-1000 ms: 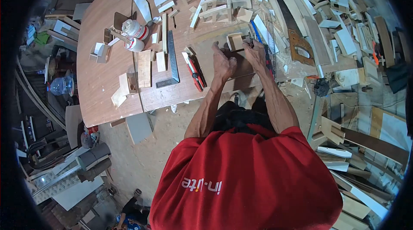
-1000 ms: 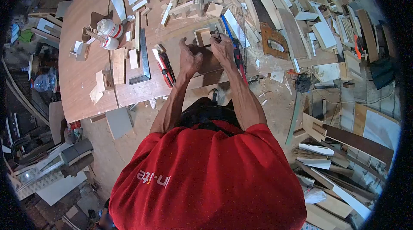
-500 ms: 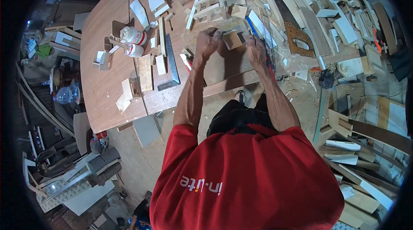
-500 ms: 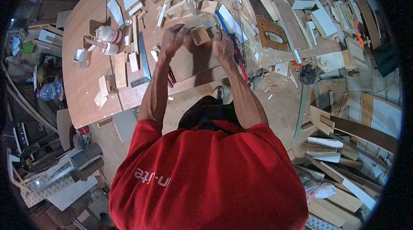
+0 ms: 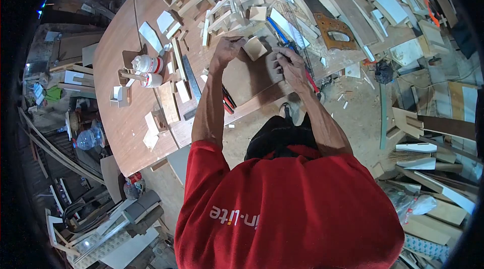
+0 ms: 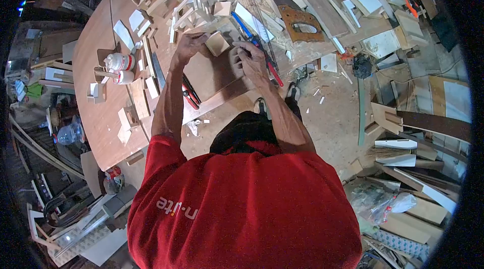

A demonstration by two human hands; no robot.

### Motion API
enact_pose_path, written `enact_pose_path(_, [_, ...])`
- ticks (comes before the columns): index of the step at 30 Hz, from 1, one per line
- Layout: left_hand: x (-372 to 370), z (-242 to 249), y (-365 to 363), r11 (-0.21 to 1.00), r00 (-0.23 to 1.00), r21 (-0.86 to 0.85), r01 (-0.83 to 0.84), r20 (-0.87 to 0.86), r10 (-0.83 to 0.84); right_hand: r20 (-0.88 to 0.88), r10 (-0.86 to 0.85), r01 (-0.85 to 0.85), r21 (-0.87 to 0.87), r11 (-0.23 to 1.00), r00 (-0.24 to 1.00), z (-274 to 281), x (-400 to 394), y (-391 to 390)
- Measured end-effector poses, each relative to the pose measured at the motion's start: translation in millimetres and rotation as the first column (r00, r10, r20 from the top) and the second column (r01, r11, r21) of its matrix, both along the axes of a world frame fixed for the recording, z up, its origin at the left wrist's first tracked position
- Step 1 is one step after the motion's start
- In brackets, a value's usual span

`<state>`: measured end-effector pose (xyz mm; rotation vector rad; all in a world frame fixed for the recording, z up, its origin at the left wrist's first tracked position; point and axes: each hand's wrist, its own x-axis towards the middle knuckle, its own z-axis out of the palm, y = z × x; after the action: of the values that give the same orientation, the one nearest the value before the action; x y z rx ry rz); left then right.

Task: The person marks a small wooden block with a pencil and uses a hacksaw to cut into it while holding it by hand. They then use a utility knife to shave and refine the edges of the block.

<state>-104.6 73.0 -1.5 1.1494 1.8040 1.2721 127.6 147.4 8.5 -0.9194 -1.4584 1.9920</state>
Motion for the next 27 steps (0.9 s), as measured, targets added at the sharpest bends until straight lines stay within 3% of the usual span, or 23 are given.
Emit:
enact_pose_path(2, [1, 4, 0, 0.999, 1.0, 0.038, 0.021, 0.007, -0.021, -0.002, 0.001, -0.001, 0.011, 1.0, 1.0, -13, -2, 1])
enact_pose_path(4, [3, 9, -1, 0.999, 0.999, 0.041, 0.028, 0.032, -0.029, 0.026, -0.072, 0.061, 0.294, 0.954, 0.997, -25, -6, 0])
enact_pose_path(8, [6, 15, -2, 0.997, 0.986, 0.053, 0.053, 0.156, -0.061, 0.07, -0.022, 0.002, 0.282, 0.959, 0.997, -20, -11, -4])
enact_pose_path(10, [2, 13, -2, 0.998, 0.986, 0.019, 0.057, 0.157, -0.059, 0.178, 0.125, -0.176, 0.307, 0.935, 0.976, -7, -16, -2])
enact_pose_path(15, [5, 13, -1, 0.999, 0.994, 0.018, 0.03, 0.108, -0.031, 0.231, 0.137, -0.222, 0.396, 0.891, 0.963, 1, -31, -2])
enact_pose_path(18, [4, 14, -3, 0.994, 0.981, -0.105, 0.003, 0.194, 0.017, 0.276, 0.112, -0.24, 0.49, 0.838, 0.955, -9, -40, 0])
enact_pose_path(21, [3, 12, -3, 0.998, 0.983, -0.066, 0.001, 0.182, 0.011, 0.302, 0.09, -0.245, 0.527, 0.814, 0.949, -15, -45, 2])
enact_pose_path(23, [-4, 2, 0, 0.987, 0.993, -0.154, -0.046, 0.104, 0.063, 0.303, 0.101, -0.256, 0.528, 0.81, 0.948, -15, -48, 2])
enact_pose_path(27, [-6, 5, -2, 0.993, 0.99, -0.119, 0.009, 0.142, 0.008, 0.332, 0.08, -0.273, 0.59, 0.76, 0.94, -14, -52, 3])
